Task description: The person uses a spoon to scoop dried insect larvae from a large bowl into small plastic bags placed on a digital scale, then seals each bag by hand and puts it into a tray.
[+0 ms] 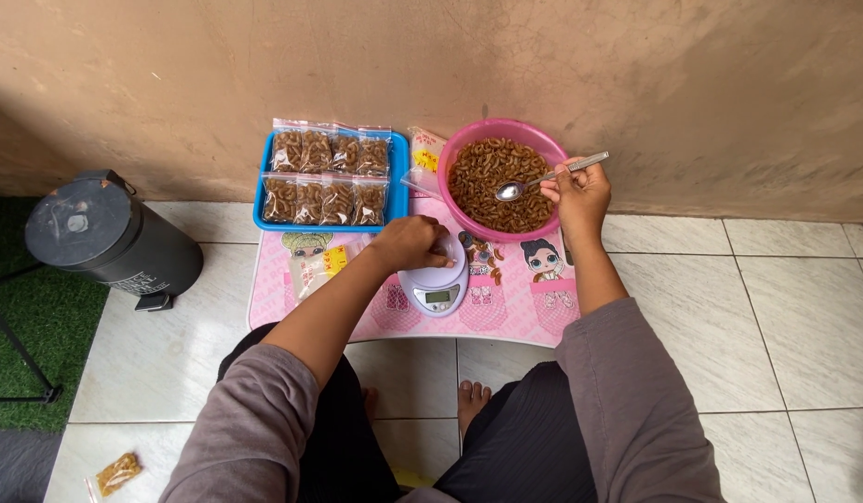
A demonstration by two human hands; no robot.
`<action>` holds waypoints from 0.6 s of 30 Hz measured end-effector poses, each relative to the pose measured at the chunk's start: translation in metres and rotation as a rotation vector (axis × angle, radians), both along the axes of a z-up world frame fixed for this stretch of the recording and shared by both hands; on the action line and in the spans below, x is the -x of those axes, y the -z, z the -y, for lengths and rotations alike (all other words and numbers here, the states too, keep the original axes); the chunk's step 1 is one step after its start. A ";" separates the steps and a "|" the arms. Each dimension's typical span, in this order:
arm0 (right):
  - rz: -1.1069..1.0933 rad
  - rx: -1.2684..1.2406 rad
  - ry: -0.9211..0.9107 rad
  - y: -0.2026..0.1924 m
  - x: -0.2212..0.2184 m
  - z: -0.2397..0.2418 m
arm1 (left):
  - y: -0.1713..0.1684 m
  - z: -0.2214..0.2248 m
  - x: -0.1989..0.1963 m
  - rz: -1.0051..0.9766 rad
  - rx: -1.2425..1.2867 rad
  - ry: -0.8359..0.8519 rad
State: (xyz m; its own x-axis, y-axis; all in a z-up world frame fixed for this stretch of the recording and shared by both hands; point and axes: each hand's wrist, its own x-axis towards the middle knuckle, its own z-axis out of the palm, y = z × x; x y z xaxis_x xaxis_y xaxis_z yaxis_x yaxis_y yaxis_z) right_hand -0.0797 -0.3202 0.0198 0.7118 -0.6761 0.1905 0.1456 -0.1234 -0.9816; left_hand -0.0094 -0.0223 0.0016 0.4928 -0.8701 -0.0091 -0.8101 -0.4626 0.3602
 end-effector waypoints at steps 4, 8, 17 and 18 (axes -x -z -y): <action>-0.011 0.020 -0.047 -0.016 0.015 -0.006 | -0.003 -0.010 0.000 0.023 0.050 -0.018; -0.022 0.018 -0.082 -0.018 0.021 -0.007 | -0.019 -0.030 -0.009 -0.010 0.121 -0.044; -0.031 0.083 -0.112 -0.025 0.030 -0.010 | -0.083 -0.081 -0.013 0.006 0.486 -0.252; -0.028 0.082 -0.113 -0.024 0.030 -0.010 | -0.084 -0.084 -0.013 0.015 0.516 -0.269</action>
State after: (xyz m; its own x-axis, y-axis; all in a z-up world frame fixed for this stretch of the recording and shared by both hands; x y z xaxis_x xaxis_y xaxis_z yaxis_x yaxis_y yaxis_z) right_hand -0.1101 -0.3100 0.0441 0.7886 -0.5739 0.2208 0.1356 -0.1880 -0.9728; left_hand 0.0039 0.0615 0.0860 0.6942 -0.6040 0.3916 -0.6949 -0.4204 0.5834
